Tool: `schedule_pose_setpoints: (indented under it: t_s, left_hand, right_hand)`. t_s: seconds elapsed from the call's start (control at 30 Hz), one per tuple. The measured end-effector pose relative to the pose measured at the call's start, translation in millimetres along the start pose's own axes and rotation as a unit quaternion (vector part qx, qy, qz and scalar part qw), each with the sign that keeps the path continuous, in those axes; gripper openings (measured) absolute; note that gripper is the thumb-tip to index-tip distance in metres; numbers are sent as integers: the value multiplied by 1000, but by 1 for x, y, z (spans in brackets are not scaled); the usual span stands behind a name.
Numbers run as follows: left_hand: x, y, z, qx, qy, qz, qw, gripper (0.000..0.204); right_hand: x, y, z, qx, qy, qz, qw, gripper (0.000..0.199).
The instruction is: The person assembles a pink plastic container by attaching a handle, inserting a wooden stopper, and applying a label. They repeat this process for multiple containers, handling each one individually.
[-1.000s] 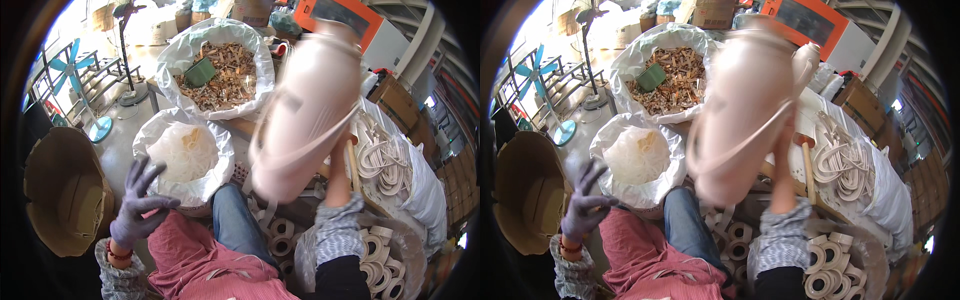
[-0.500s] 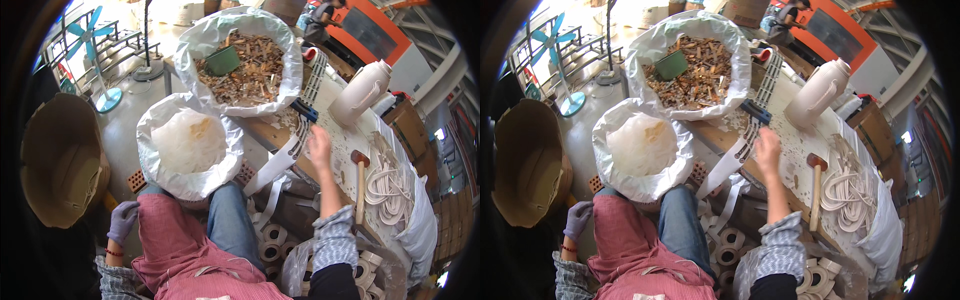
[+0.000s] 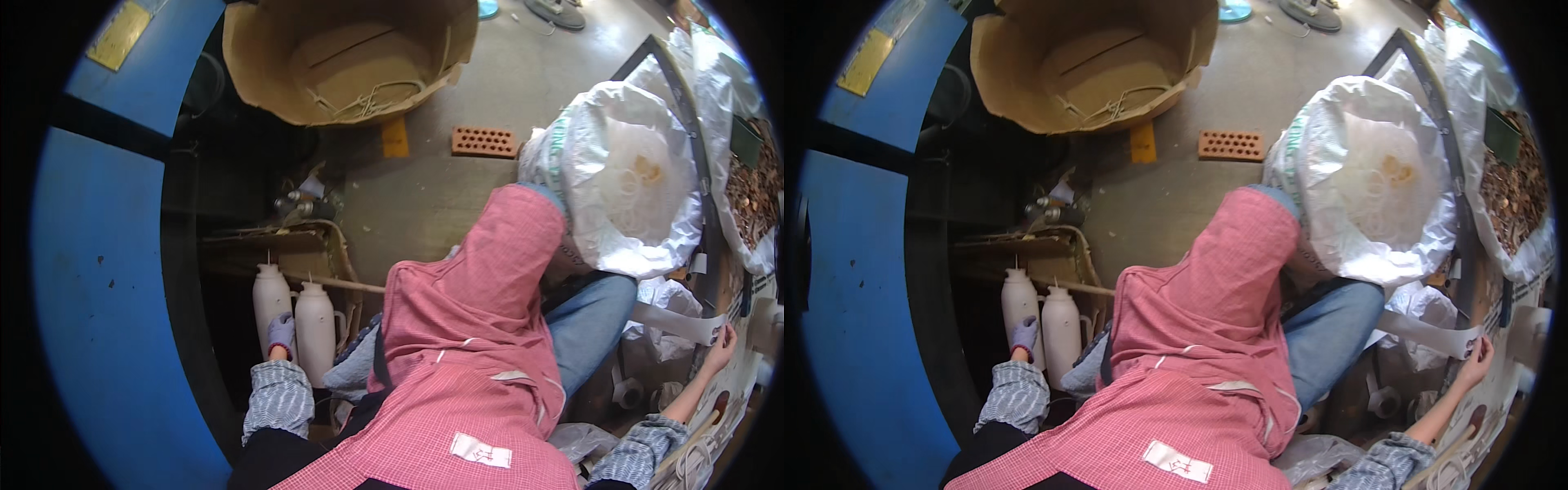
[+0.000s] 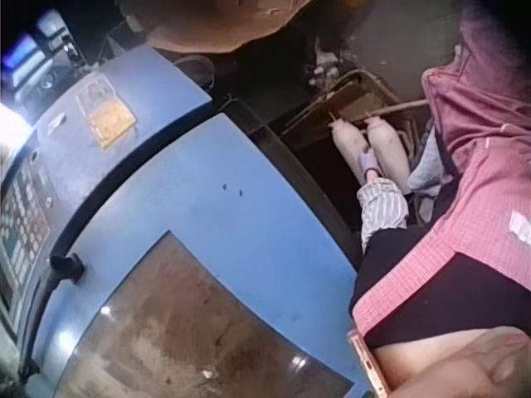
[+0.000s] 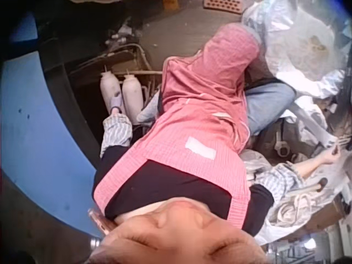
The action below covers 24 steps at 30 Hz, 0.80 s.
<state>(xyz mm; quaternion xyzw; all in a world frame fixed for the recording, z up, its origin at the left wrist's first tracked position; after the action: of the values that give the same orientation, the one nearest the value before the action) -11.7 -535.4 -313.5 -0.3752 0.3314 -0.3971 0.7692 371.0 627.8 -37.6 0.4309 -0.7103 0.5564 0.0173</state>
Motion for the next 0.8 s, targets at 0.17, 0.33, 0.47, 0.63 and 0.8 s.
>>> schedule_pose_setpoints:
  t_s: [0.17, 0.33, 0.47, 0.63, 0.8]
  left_hand:
    - [-65, 40, 7, 29, 118, -97, 988, 58]
    - [-78, 78, -68, 209, 65, -255, 942, 55]
    - [-69, 65, -64, 219, 114, -558, 793, 31]
    - [-76, 15, 3, 125, 177, -497, 840, 36]
    - [-310, -134, 112, -270, 535, -253, 759, 18]
  right_hand:
    - [59, -7, 5, -27, -67, 185, 980, 25]
    - [157, -16, 68, -83, -214, 286, 931, 18]
    - [172, -36, 116, -6, -62, 121, 991, 15]
    - [226, 15, 143, 30, -63, -101, 992, 5]
    - [324, 94, 133, 130, -79, -268, 951, 7]
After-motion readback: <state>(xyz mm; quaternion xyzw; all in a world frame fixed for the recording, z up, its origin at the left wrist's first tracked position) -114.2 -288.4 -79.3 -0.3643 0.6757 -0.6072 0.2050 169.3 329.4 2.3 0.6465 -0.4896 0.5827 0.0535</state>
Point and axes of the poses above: each hand's wrist, its own z-axis away from the middle knuckle, its own y-axis out of the palm, x = y × z, the point moved 7 cm from there along -z, towards the middle knuckle, and after that the axes turned 5 degrees about x, right-handed, at the moved point
